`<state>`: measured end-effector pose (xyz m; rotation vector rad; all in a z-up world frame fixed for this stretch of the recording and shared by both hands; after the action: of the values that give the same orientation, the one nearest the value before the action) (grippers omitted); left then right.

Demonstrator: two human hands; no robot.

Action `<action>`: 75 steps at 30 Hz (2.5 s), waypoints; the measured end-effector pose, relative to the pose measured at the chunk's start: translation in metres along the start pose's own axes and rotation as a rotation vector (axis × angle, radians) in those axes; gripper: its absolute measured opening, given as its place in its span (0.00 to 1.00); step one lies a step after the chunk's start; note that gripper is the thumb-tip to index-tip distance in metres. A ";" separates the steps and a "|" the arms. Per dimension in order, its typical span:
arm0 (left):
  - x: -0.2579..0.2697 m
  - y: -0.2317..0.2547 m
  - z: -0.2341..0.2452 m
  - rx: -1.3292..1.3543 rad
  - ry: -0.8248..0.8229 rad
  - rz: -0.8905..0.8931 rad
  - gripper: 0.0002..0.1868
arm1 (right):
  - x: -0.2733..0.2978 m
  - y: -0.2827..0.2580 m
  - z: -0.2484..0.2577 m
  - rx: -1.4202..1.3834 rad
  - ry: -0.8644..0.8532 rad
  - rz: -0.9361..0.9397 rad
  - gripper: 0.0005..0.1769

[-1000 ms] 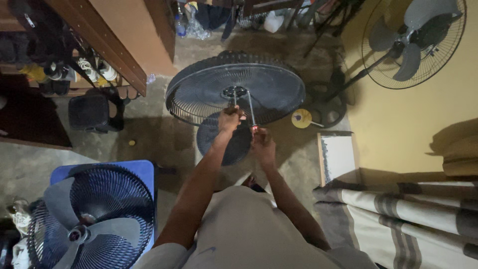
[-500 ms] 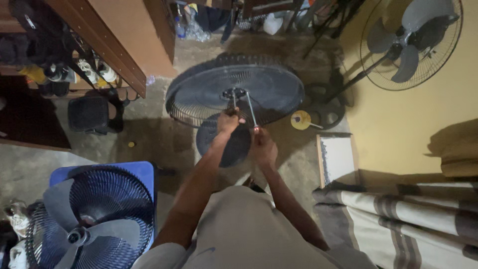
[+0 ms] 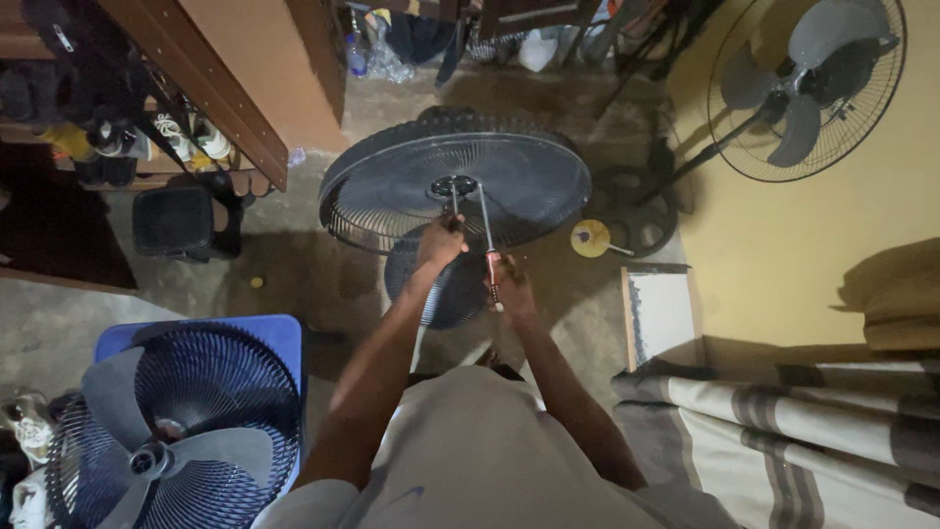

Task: The person uses a screwdriver to tighten screws on the central hub of a standing fan's front grille. They repeatedly rotate the grille and reposition the tool to access different screws while holding the fan steady.

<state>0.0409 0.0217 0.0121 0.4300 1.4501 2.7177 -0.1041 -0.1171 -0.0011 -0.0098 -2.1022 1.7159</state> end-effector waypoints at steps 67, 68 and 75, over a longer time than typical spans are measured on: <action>0.634 -0.503 0.209 0.174 1.481 0.849 0.14 | 0.399 0.383 -0.486 1.116 -1.459 0.429 0.22; 0.633 -0.508 0.210 0.188 1.465 0.881 0.15 | 0.398 0.386 -0.486 1.118 -1.459 0.421 0.22; 0.628 -0.519 0.211 0.263 1.518 0.831 0.07 | 0.406 0.334 -0.487 1.161 -1.491 0.233 0.17</action>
<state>-0.5611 0.5833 -0.1591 -1.8793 2.1005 3.5300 -0.4006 0.5249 -0.1138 1.8641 -1.1803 3.3459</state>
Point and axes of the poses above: each hand's wrist, its own x-axis away from the middle knuckle, its own z-axis out of the back of the hand, y = z × x, the point moved 3 cm from there along -x, towards the middle knuckle, and after that the axes turned 1 degree about -x, right-handed, at the moved point
